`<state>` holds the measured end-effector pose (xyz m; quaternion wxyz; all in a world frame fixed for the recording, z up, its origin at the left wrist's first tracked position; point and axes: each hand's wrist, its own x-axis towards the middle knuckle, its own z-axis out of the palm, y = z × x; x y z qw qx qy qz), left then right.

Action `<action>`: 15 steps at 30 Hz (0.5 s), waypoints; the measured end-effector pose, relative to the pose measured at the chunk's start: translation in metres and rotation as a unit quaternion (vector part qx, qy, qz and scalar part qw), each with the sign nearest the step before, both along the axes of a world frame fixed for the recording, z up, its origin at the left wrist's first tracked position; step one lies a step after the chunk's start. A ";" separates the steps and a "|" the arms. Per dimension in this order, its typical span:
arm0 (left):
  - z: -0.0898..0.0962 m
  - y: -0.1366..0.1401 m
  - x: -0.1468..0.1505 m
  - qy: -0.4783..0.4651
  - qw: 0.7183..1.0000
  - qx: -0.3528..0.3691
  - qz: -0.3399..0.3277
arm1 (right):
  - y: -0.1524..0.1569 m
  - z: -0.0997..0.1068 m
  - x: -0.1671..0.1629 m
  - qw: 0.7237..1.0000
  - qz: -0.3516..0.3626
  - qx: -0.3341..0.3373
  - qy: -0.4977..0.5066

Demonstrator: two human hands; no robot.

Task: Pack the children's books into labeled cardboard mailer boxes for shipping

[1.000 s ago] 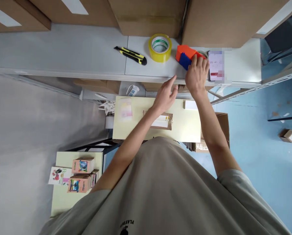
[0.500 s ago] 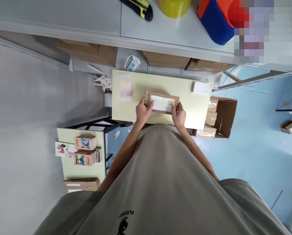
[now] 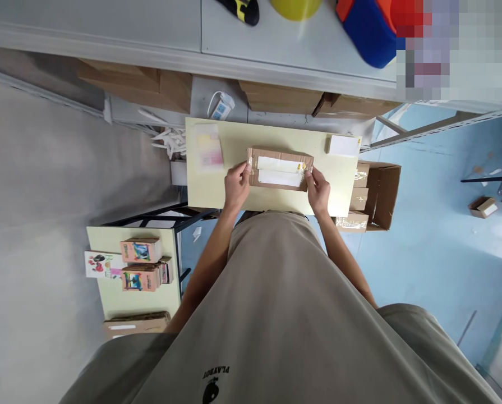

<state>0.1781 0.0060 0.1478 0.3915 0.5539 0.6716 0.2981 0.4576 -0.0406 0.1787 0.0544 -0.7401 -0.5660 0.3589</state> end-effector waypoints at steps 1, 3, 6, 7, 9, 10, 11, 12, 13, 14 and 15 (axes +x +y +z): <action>-0.001 0.001 -0.006 -0.007 1.000 0.018 -0.001 | -0.002 0.000 0.003 0.998 -0.033 0.056 0.015; -0.008 0.001 -0.018 -0.026 0.999 0.039 -0.004 | -0.008 -0.010 0.011 0.974 -0.113 0.182 0.080; -0.036 -0.008 -0.029 -0.077 0.996 0.037 -0.013 | -0.022 -0.042 0.021 0.939 -0.125 0.255 0.193; -0.049 -0.013 -0.030 -0.092 0.995 0.027 -0.012 | -0.027 -0.055 0.023 0.936 -0.121 0.250 0.216; -0.074 -0.024 -0.029 -0.109 0.994 -0.017 -0.004 | -0.039 -0.083 0.024 0.940 -0.120 0.217 0.236; -0.085 -0.029 -0.028 -0.110 0.993 -0.048 0.001 | -0.044 -0.097 0.023 0.943 -0.125 0.194 0.240; -0.095 -0.034 -0.026 -0.103 0.991 -0.085 0.004 | -0.049 -0.109 0.022 0.946 -0.133 0.167 0.242; -0.104 -0.039 -0.025 -0.091 0.988 -0.122 0.005 | -0.054 -0.120 0.022 0.950 -0.142 0.139 0.242; -0.110 -0.042 -0.024 -0.075 0.985 -0.156 0.005 | -0.057 -0.129 0.022 0.953 -0.150 0.111 0.239; -0.116 -0.045 -0.024 -0.060 0.981 -0.182 0.005 | -0.059 -0.137 0.023 0.956 -0.155 0.086 0.235; -0.120 -0.045 -0.025 -0.048 0.979 -0.200 0.003 | -0.059 -0.143 0.025 0.958 -0.158 0.068 0.230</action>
